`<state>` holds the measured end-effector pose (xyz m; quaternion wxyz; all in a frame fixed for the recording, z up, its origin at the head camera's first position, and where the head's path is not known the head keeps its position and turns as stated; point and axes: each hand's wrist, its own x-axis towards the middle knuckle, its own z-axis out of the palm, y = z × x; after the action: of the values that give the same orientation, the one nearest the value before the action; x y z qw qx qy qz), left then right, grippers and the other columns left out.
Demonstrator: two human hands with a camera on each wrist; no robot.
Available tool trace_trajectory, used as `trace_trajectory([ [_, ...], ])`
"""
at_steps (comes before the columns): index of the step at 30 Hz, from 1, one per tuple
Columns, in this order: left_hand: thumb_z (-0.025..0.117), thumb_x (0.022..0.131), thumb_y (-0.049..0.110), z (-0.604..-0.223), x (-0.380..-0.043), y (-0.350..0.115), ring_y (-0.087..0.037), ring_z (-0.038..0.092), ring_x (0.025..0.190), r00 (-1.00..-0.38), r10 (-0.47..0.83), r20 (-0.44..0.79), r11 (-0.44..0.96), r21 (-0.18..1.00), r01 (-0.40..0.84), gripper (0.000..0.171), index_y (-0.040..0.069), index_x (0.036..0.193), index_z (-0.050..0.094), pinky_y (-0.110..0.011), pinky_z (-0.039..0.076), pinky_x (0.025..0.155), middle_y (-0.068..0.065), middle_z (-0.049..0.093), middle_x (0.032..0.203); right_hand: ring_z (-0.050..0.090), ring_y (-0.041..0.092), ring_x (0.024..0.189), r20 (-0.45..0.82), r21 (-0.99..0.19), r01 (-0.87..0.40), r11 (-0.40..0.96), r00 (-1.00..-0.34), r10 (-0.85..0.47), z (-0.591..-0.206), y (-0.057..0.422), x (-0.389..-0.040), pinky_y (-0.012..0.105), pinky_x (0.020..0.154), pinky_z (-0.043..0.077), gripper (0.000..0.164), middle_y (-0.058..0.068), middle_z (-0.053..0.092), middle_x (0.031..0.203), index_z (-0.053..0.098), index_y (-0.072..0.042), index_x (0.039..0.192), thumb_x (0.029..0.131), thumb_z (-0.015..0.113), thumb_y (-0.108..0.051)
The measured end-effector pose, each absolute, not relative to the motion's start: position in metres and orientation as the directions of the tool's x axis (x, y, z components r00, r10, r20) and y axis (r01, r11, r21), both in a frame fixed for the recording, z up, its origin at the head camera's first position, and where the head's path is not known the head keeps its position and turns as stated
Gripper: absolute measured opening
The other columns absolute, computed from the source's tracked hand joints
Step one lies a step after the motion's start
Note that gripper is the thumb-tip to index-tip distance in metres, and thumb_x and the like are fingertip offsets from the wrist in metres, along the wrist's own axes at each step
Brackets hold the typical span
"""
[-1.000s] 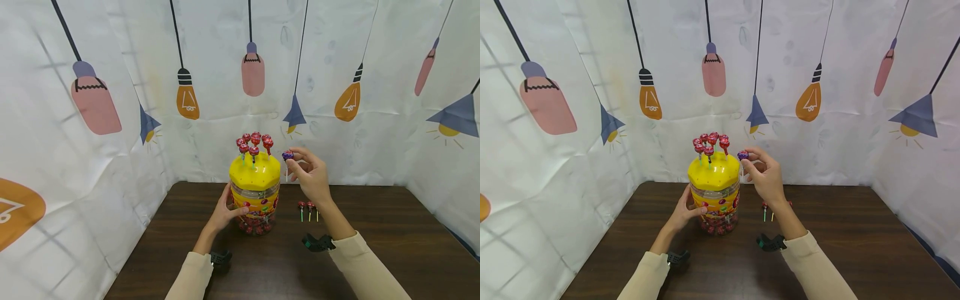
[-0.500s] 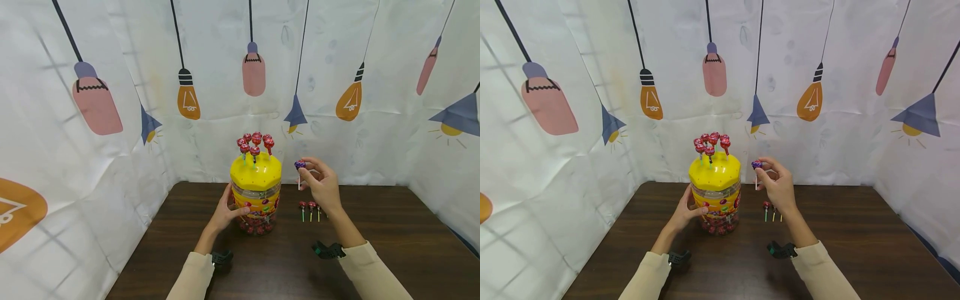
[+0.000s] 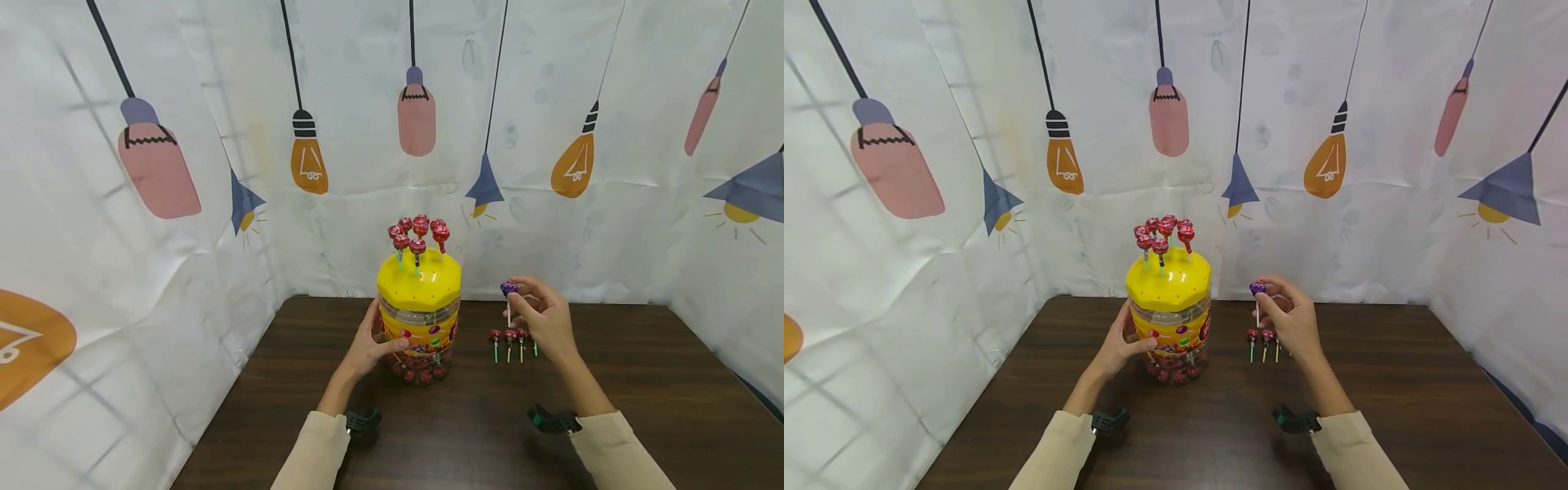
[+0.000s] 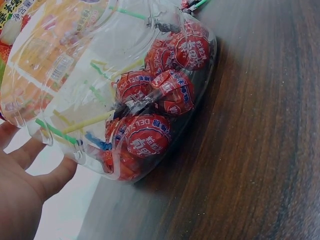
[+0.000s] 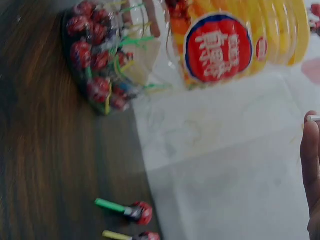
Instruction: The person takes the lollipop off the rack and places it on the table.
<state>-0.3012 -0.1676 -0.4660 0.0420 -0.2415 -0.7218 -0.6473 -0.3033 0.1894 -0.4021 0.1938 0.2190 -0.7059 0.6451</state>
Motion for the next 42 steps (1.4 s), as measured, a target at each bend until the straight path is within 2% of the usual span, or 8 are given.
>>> trace_trajectory([
  [6,0.078,0.090,0.034,-0.466,-0.302,-0.168,-0.031,0.042,0.143,-0.870,0.303,0.388,0.047,0.906,0.420,0.092,0.039,0.162,0.020,-0.068,0.035,0.115,-0.002,0.043,0.157,0.073,0.013,0.067,0.521,-0.846,-0.519,0.121,-0.853,-0.019,-0.415,0.207,-0.311,0.033,0.053,0.060,0.034,0.004,0.068,0.097,0.062,0.000,0.133,0.100,0.064,-0.005],
  [13,0.078,0.091,0.034,-0.465,-0.301,-0.168,-0.032,0.042,0.144,-0.872,0.302,0.385,0.056,0.906,0.419,0.093,0.039,0.162,0.019,-0.069,0.034,0.116,-0.002,0.042,0.157,0.071,0.013,0.065,0.519,-0.852,-0.518,0.083,-0.855,-0.005,-0.408,0.217,-0.307,0.035,0.053,0.060,0.032,0.010,0.067,0.093,0.061,0.005,0.131,0.099,0.063,0.000],
  [22,0.078,0.091,0.036,-0.465,-0.302,-0.168,-0.032,0.041,0.144,-0.868,0.305,0.392,0.063,0.901,0.429,0.093,0.039,0.162,0.019,-0.071,0.033,0.115,-0.003,0.041,0.158,0.070,0.015,0.065,0.518,-0.847,-0.516,0.131,-0.855,-0.021,-0.412,0.226,-0.308,0.032,0.052,0.060,0.032,0.008,0.066,0.090,0.060,0.007,0.130,0.099,0.062,0.001],
  [28,0.079,0.090,0.037,-0.467,-0.302,-0.169,-0.034,0.041,0.145,-0.865,0.307,0.396,0.059,0.900,0.433,0.094,0.039,0.162,0.018,-0.072,0.032,0.115,-0.002,0.041,0.159,0.069,0.013,0.068,0.486,-0.857,-0.482,0.181,-0.874,-0.026,-0.435,0.242,-0.324,0.040,0.054,0.060,0.036,0.003,0.068,0.092,0.059,0.005,0.134,0.099,0.064,-0.005],
  [33,0.078,0.090,0.038,-0.467,-0.302,-0.168,-0.034,0.040,0.146,-0.866,0.306,0.396,0.062,0.899,0.434,0.093,0.039,0.162,0.019,-0.072,0.032,0.115,-0.002,0.040,0.159,0.070,0.015,0.069,0.464,-0.867,-0.461,0.190,-0.885,-0.031,-0.444,0.251,-0.328,0.037,0.054,0.060,0.035,-0.003,0.070,0.089,0.060,0.004,0.132,0.099,0.065,-0.006],
  [39,0.079,0.090,0.035,-0.469,-0.303,-0.169,-0.033,0.040,0.146,-0.869,0.302,0.391,0.066,0.901,0.428,0.093,0.038,0.162,0.020,-0.071,0.032,0.115,-0.002,0.040,0.159,0.071,0.017,0.068,0.428,-0.884,-0.423,0.198,-0.904,-0.020,-0.445,0.258,-0.327,0.042,0.056,0.061,0.032,-0.007,0.071,0.086,0.061,0.007,0.129,0.099,0.065,-0.003],
  [42,0.078,0.090,0.034,-0.469,-0.303,-0.170,-0.033,0.039,0.146,-0.869,0.300,0.394,0.067,0.900,0.431,0.093,0.037,0.162,0.020,-0.072,0.031,0.115,-0.003,0.040,0.159,0.071,0.015,0.069,0.411,-0.891,-0.406,0.201,-0.912,-0.019,-0.452,0.264,-0.331,0.040,0.056,0.062,0.033,-0.009,0.070,0.086,0.061,0.005,0.130,0.099,0.065,-0.005],
])
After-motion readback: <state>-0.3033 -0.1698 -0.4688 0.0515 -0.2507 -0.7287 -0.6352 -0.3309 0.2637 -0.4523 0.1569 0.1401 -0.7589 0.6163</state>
